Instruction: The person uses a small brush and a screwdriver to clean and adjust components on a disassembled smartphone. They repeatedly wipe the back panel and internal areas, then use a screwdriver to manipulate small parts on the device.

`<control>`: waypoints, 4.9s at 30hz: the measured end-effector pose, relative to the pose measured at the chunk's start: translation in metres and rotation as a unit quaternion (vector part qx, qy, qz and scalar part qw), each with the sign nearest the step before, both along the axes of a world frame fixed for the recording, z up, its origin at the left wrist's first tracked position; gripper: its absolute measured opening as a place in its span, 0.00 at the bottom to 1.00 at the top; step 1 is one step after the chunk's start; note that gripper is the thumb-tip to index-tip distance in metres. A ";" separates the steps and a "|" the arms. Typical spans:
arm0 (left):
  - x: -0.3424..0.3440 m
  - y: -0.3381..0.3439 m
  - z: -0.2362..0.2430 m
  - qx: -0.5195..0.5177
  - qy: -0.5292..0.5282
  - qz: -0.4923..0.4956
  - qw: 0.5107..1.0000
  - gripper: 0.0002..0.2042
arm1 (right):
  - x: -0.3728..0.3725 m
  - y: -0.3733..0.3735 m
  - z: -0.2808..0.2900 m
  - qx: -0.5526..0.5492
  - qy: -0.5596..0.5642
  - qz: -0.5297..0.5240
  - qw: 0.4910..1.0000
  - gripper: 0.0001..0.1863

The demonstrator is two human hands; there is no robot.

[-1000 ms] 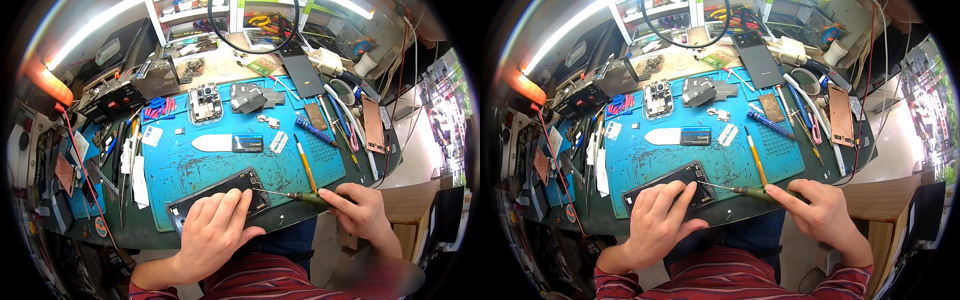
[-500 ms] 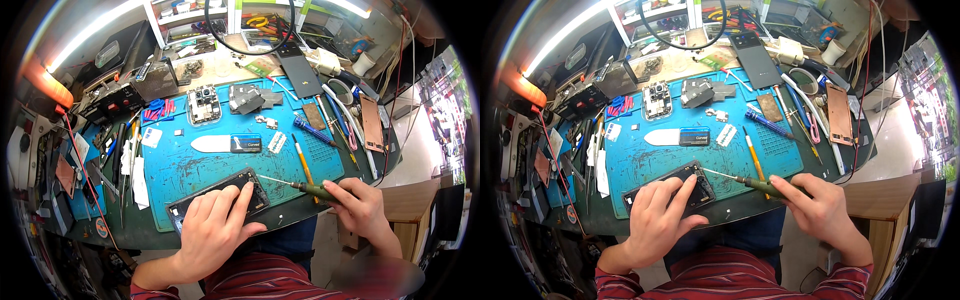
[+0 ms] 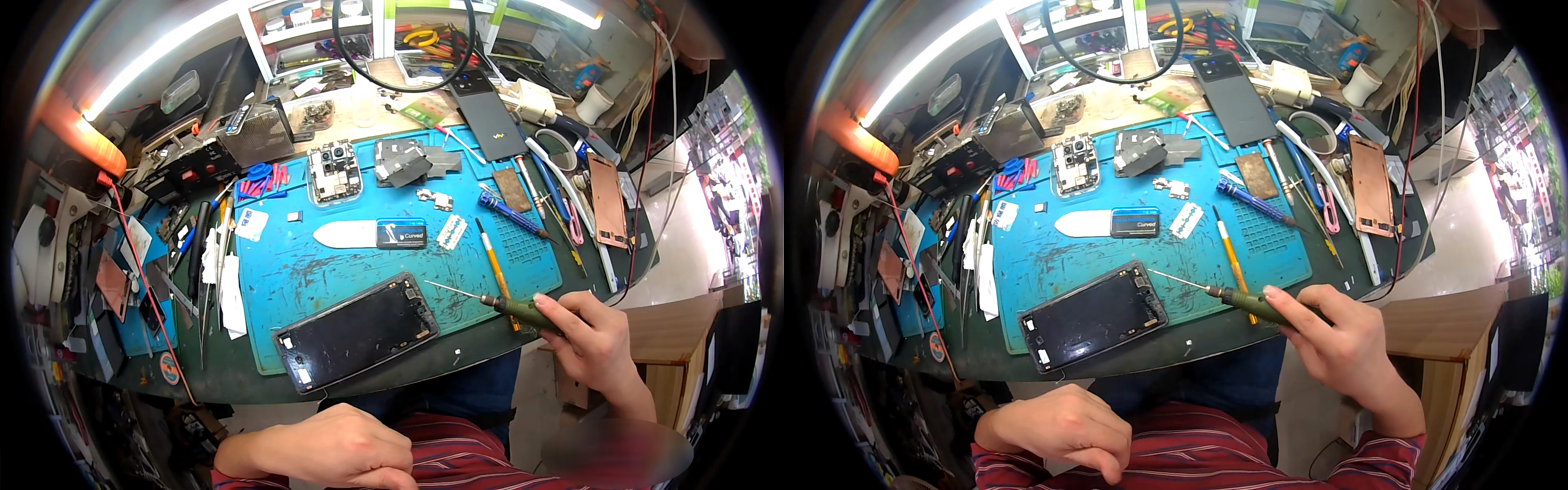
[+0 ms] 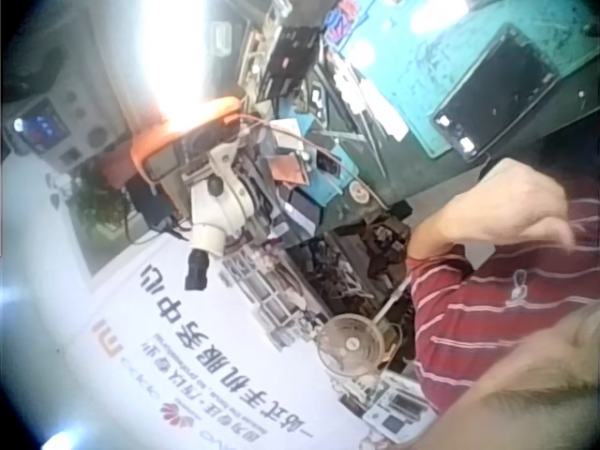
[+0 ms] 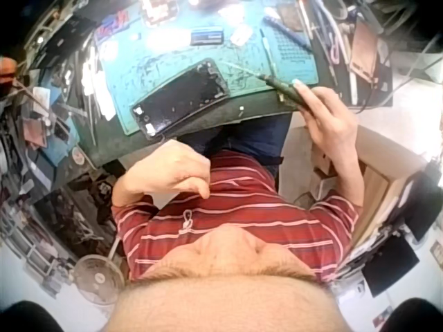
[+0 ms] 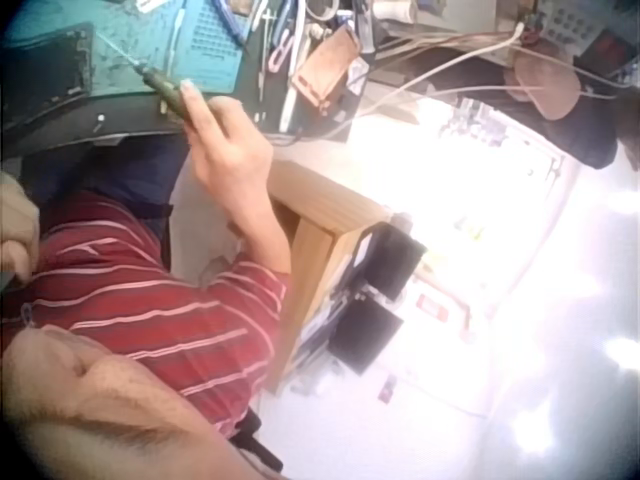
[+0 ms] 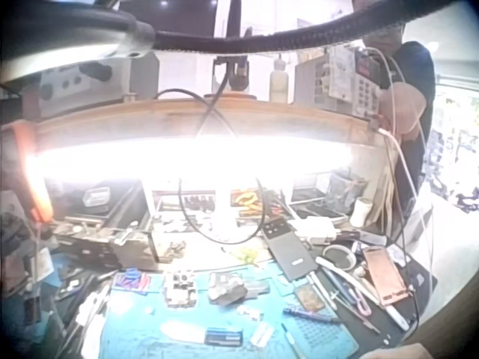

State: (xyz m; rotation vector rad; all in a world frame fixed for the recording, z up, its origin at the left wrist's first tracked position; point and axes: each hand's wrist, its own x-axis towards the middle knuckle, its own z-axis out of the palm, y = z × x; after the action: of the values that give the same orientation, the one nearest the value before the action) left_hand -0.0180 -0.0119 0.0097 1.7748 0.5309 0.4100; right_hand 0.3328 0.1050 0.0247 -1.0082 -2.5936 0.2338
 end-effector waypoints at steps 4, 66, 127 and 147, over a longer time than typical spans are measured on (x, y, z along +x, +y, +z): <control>0.016 0.001 0.006 0.283 0.052 0.272 0.918 0.16 | -0.007 0.001 0.001 0.011 -0.005 0.008 1.000 0.34; -0.008 -0.042 0.002 0.296 0.328 0.405 0.800 0.26 | 0.015 -0.030 0.006 -0.148 0.046 -0.040 0.987 0.28; -0.073 -0.180 -0.041 0.091 -0.109 0.874 0.464 0.18 | -0.073 -0.034 -0.029 0.012 0.198 0.046 0.979 0.19; -0.440 -0.219 -0.060 0.203 0.549 0.761 0.281 0.21 | -0.054 -0.006 -0.032 -0.040 0.201 -0.073 0.976 0.19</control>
State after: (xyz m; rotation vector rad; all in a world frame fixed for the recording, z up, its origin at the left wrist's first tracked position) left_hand -0.4585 -0.2313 -0.0507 0.9583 3.4863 0.4578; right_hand 0.2785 0.0990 -0.0073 -1.0486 -2.1523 0.4571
